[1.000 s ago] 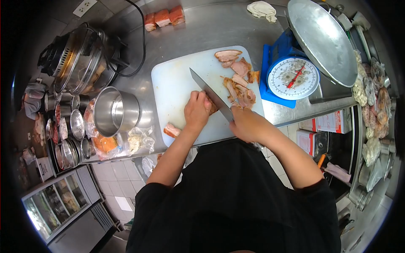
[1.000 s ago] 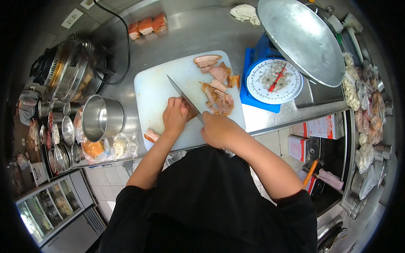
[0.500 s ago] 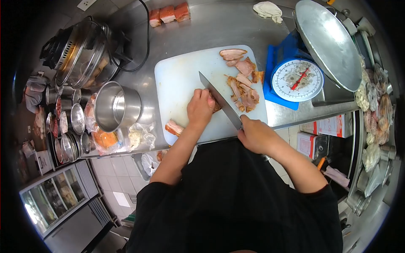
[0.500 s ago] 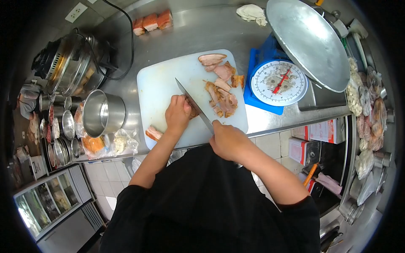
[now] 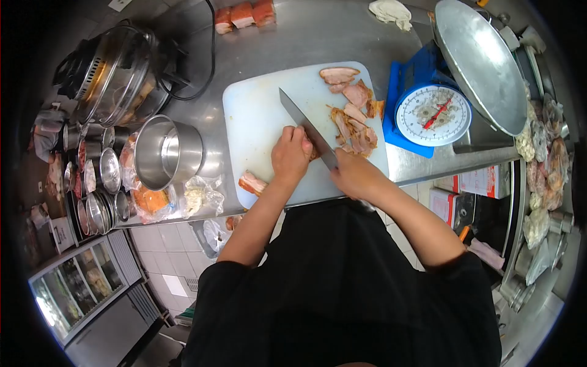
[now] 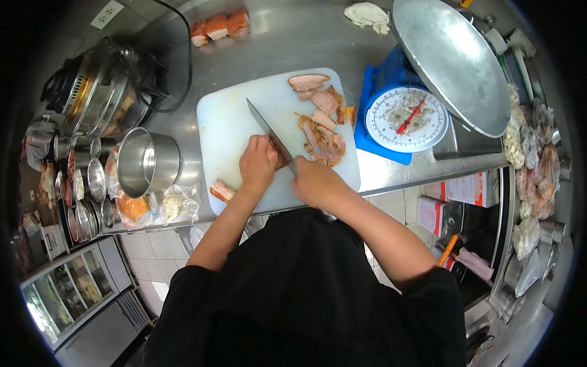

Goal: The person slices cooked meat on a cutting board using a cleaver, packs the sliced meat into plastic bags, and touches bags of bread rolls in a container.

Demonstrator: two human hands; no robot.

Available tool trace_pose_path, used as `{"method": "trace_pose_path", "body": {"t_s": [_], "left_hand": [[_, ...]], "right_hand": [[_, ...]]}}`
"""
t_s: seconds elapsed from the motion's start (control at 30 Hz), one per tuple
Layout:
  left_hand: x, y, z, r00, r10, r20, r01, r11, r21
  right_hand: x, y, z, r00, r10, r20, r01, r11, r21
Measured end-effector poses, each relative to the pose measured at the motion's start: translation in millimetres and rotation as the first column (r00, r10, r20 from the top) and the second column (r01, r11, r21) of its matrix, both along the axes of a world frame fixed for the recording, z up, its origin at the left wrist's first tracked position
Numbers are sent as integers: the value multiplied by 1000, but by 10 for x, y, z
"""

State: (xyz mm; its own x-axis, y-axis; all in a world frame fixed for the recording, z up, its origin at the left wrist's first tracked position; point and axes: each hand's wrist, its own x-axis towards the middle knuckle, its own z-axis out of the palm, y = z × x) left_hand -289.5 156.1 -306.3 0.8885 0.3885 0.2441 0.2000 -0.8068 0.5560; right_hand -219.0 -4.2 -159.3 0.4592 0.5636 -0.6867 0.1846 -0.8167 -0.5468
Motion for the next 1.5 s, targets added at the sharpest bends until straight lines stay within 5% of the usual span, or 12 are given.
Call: {"method": "trace_pose_path", "body": {"t_s": [0.03,0.1,0.23,0.5,0.73,0.83,0.9,0.93,0.97,1.03,1.37,1.5], "left_hand": [[11,27,6,1000,10,13,-10,1000,9],[-4,21,-1,1000,5,15,-4,1000,-11],[-24,29,3,999,28,-20,-28,1000,-1],[-7,18,-4,1000,-1,14,1,1000,9],[-72,74,46,994,5,105,1,998,-57],[-132,212,235,1000,-21,-11,18,975,-223],[-172,363,351,976,-31,-216,-136,687,-713],[-201,467,342,983,-97,-158,6,869,-496],[-216,487,309,982,-103,-156,13,870,-493],[-268,441,454,958,-262,-114,234,949,-210],[232,179,405,958,-218,-185,142,924,-354],[301,163,238,962,-263,-67,247,951,-188]], "right_hand": [[-15,40,-158,1000,10,13,-10,1000,9],[-79,115,-457,948,10,319,-61,987,152],[-189,-180,-112,972,46,230,-70,993,95],[-67,112,-666,922,-28,385,-34,988,153],[-35,-497,-449,991,-131,30,122,972,202],[-40,-693,-473,978,-205,42,194,964,183],[-48,-730,-515,967,-242,73,227,958,175],[-48,-741,-524,969,-231,86,214,961,174],[-42,-753,-523,971,-219,100,200,964,173],[-44,-738,-476,971,-221,96,205,967,149],[-112,-724,-619,961,-167,222,143,983,117],[-117,-750,-449,953,-119,277,99,992,83]]}}
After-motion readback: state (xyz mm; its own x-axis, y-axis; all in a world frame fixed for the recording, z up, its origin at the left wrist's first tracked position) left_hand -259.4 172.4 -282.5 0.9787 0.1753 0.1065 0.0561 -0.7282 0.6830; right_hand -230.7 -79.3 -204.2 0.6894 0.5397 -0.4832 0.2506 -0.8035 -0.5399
